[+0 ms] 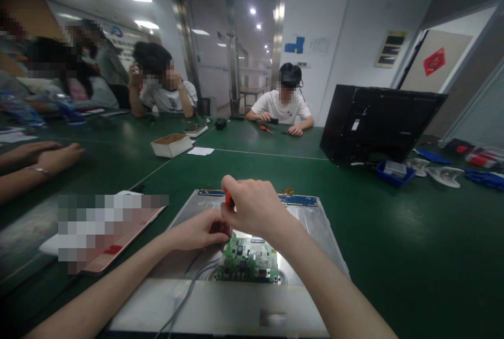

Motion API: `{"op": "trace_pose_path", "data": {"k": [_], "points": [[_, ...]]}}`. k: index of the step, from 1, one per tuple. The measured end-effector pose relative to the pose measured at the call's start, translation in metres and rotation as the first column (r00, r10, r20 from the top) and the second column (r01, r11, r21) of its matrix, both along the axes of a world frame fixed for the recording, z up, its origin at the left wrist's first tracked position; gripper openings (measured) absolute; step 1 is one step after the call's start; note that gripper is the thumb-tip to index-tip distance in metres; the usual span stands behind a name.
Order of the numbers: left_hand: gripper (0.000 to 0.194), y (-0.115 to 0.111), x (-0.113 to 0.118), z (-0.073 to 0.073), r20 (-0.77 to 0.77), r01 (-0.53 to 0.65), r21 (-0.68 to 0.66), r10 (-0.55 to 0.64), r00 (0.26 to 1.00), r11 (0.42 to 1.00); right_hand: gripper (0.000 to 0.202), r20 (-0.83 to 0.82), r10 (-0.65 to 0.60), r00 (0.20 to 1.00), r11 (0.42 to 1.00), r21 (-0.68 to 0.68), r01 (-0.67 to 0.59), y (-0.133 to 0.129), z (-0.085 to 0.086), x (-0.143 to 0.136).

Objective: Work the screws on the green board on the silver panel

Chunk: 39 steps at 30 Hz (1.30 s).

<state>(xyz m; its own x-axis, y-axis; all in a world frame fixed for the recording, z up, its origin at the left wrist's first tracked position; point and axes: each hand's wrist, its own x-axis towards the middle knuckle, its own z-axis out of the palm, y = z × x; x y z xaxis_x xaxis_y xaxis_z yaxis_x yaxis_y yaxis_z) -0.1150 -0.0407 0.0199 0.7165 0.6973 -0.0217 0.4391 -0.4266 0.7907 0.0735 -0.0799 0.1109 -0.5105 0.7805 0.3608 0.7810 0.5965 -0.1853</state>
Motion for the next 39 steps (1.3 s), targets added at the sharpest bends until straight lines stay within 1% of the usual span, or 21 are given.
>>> {"op": "trace_pose_path", "data": {"k": [7,13,23,30,39], "points": [[0.008,0.0,-0.0013,-0.0022,-0.016,-0.012,-0.008,0.011,1.0,1.0,0.021,0.006,0.022,1.0,1.0,0.005,-0.022,-0.0015,0.0017,0.0017],[0.01,0.0038,-0.0031,-0.0064,-0.018,0.007,-0.025,-0.007,1.0,1.0,0.02,0.011,0.018,1.0,1.0,0.005,-0.018,-0.0015,0.0023,0.0013],[0.009,0.0037,-0.0032,-0.0063,-0.016,0.016,-0.049,-0.016,1.0,0.999,0.019,0.01,0.023,1.0,1.0,0.015,-0.023,-0.0013,0.0016,0.0015],[0.007,0.0047,-0.0032,-0.0042,-0.024,0.023,-0.04,-0.024,0.999,0.999,0.018,0.019,0.019,1.0,1.0,-0.007,-0.019,-0.0005,0.0006,0.0007],[0.006,0.0011,-0.0013,0.003,-0.035,0.026,-0.02,-0.026,0.999,0.999,0.015,0.027,-0.01,1.0,1.0,0.013,0.01,0.0021,-0.0011,0.0003]]}}
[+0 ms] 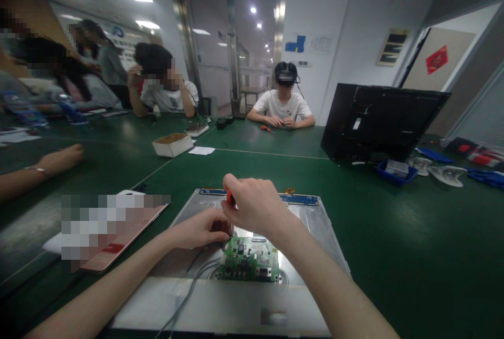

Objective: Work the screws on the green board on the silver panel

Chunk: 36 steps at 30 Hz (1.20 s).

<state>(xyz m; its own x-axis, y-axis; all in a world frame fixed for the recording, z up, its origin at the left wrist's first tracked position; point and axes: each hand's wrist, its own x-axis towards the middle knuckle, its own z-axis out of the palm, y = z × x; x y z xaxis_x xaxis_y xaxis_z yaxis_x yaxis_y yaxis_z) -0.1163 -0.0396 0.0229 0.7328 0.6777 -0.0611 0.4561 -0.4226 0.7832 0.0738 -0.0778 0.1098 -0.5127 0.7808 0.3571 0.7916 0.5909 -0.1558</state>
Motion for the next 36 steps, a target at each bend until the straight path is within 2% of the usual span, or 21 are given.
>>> {"op": "trace_pose_path", "data": {"k": [7,14,17,21,24,27,30,32,34,36], "points": [[0.009,-0.001,0.0,0.001,-0.007,0.0,0.012,0.0,1.0,1.0,0.013,-0.05,0.011,0.999,0.999,0.042,-0.009,-0.002,0.005,0.004],[0.011,0.0,-0.001,-0.001,-0.027,-0.01,0.0,0.01,1.0,1.0,0.018,-0.085,-0.025,0.996,0.997,0.076,0.032,0.0,0.011,0.011],[0.013,0.001,-0.002,-0.002,-0.023,-0.013,-0.003,0.013,1.0,1.0,0.02,-0.112,-0.03,0.993,0.997,0.064,0.037,0.0,0.015,0.014],[0.019,0.001,-0.004,-0.002,0.007,-0.034,0.017,0.034,0.999,0.999,0.014,-0.19,-0.035,0.981,0.998,0.043,0.044,-0.001,0.022,0.023],[0.019,0.002,-0.004,0.004,0.038,-0.095,0.089,0.092,0.995,0.991,0.015,-0.272,-0.049,0.961,0.997,0.039,0.062,-0.004,0.032,0.036],[0.019,-0.002,0.0,0.019,0.079,-0.196,0.193,0.184,0.98,0.961,0.015,-0.359,-0.105,0.927,0.991,0.038,0.127,-0.01,0.043,0.053],[0.021,-0.022,0.006,0.044,0.082,-0.284,0.278,0.272,0.959,0.918,0.018,-0.444,-0.176,0.879,0.971,0.067,0.228,-0.018,0.051,0.072],[0.022,-0.047,0.004,0.057,0.047,-0.266,0.306,0.264,0.963,0.914,0.024,-0.501,-0.209,0.84,0.959,0.064,0.277,-0.029,0.054,0.084],[0.021,-0.078,-0.011,0.061,-0.002,-0.208,0.272,0.217,0.976,0.939,0.022,-0.59,-0.212,0.779,0.971,-0.036,0.236,-0.047,0.054,0.096],[0.018,-0.111,-0.041,0.055,-0.039,-0.156,0.22,0.168,0.985,0.963,0.016,-0.647,-0.196,0.736,0.98,-0.099,0.174,-0.069,0.049,0.109]]}}
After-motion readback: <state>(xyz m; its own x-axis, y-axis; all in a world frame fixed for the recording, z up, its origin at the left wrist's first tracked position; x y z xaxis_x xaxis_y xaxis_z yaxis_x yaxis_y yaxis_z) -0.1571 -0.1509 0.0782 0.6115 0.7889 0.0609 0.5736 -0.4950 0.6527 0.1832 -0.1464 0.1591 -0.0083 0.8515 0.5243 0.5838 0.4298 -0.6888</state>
